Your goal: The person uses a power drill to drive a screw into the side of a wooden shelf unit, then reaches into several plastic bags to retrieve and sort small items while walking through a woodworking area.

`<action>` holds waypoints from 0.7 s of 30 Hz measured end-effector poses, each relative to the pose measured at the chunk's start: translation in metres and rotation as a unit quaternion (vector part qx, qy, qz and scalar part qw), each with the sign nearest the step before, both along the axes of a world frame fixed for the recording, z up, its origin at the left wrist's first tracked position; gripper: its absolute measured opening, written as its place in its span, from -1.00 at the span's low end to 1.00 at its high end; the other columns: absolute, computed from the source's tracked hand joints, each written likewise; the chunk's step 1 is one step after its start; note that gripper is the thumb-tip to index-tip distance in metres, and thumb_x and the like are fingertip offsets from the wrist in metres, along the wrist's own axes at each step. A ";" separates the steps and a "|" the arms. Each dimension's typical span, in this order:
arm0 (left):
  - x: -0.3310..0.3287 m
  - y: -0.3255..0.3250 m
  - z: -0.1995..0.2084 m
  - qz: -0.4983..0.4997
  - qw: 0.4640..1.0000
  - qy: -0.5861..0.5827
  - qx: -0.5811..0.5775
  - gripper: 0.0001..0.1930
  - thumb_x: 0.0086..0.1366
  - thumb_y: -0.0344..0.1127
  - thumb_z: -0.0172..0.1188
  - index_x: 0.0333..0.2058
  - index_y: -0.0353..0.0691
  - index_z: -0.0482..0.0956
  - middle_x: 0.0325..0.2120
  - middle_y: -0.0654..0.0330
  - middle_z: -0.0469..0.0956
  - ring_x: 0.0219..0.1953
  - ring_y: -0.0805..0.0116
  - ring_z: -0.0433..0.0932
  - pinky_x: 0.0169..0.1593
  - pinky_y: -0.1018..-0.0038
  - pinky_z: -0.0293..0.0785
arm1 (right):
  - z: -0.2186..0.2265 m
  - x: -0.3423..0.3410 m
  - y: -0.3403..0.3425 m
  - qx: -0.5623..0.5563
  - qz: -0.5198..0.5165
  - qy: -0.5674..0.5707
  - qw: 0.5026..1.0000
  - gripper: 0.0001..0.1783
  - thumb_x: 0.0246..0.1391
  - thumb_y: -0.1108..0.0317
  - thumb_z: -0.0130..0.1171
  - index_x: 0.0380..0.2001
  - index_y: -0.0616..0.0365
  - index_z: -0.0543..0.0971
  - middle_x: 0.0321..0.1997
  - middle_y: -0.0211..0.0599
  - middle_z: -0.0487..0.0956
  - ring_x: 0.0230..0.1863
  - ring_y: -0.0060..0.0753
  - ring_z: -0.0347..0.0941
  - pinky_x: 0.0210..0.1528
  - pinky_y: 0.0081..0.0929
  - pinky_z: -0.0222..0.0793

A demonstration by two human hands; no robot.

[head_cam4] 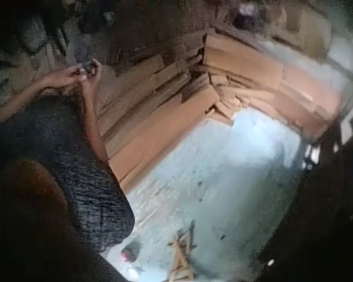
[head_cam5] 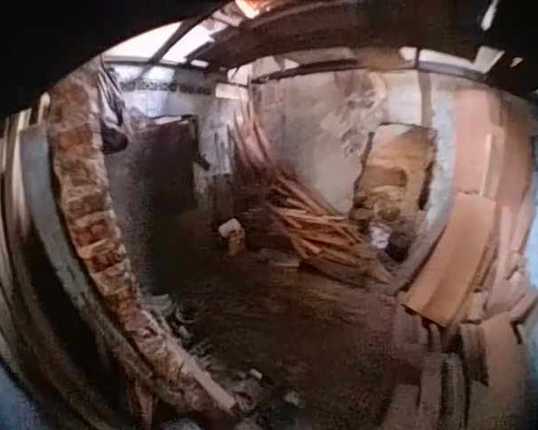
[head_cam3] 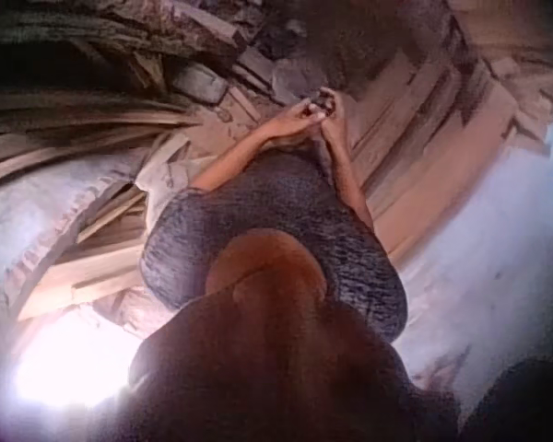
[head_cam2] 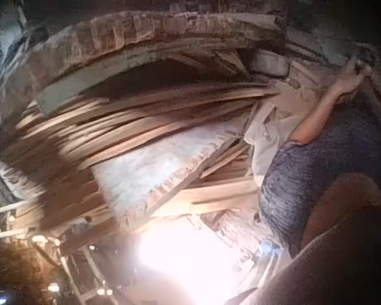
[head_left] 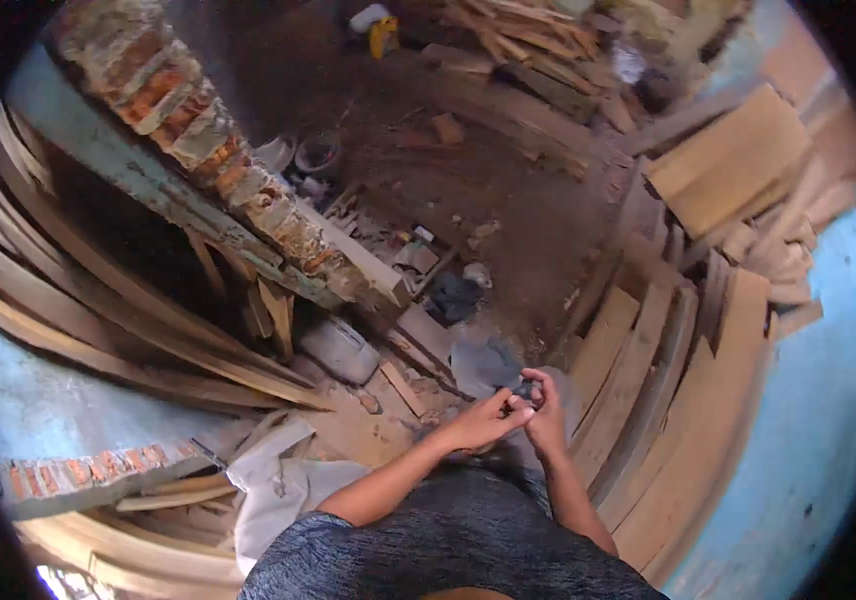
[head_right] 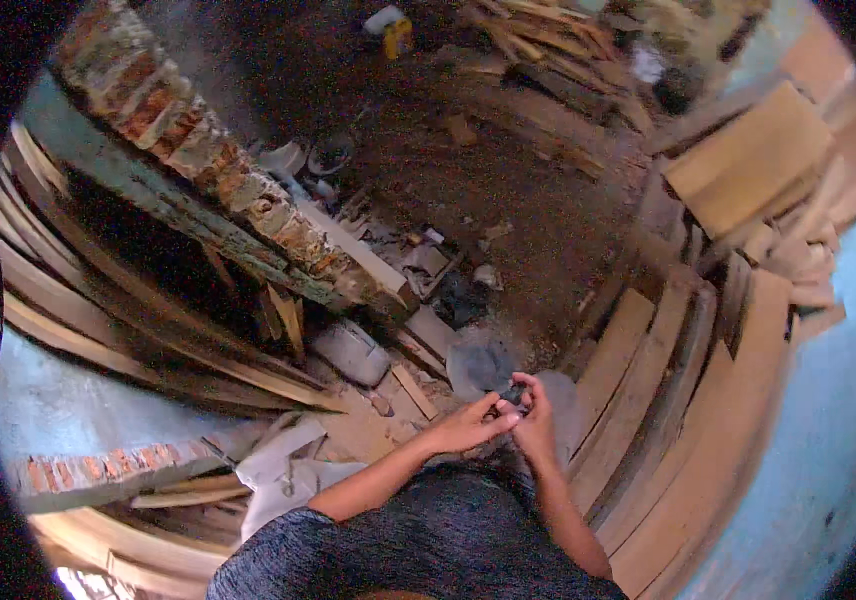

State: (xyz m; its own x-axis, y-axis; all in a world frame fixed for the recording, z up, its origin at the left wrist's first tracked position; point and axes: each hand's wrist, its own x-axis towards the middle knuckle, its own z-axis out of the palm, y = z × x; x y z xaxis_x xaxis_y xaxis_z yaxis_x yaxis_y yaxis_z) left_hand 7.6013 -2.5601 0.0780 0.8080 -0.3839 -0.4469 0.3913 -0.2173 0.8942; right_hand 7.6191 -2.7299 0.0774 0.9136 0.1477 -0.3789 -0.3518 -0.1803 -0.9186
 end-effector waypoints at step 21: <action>0.159 -0.186 -0.149 0.645 0.603 0.449 0.141 -0.52 0.44 0.12 0.12 -0.36 -0.16 0.76 -0.55 0.14 0.64 -0.47 0.34 0.56 -0.37 0.30 0.48 | -0.076 0.745 -0.118 -0.209 0.269 -0.166 0.925 -0.64 0.23 0.40 0.24 0.09 0.04 0.49 0.06 -0.34 0.51 0.12 -0.29 0.41 0.08 -0.25 0.39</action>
State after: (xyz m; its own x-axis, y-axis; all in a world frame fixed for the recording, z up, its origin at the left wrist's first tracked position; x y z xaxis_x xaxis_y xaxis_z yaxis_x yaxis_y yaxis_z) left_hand 7.7604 -2.7464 -0.0709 -0.2623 0.4984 -0.8263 0.6962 0.6907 0.1956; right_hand 8.3641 -2.8477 0.0017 0.8268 0.5184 -0.2182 0.1804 -0.6120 -0.7700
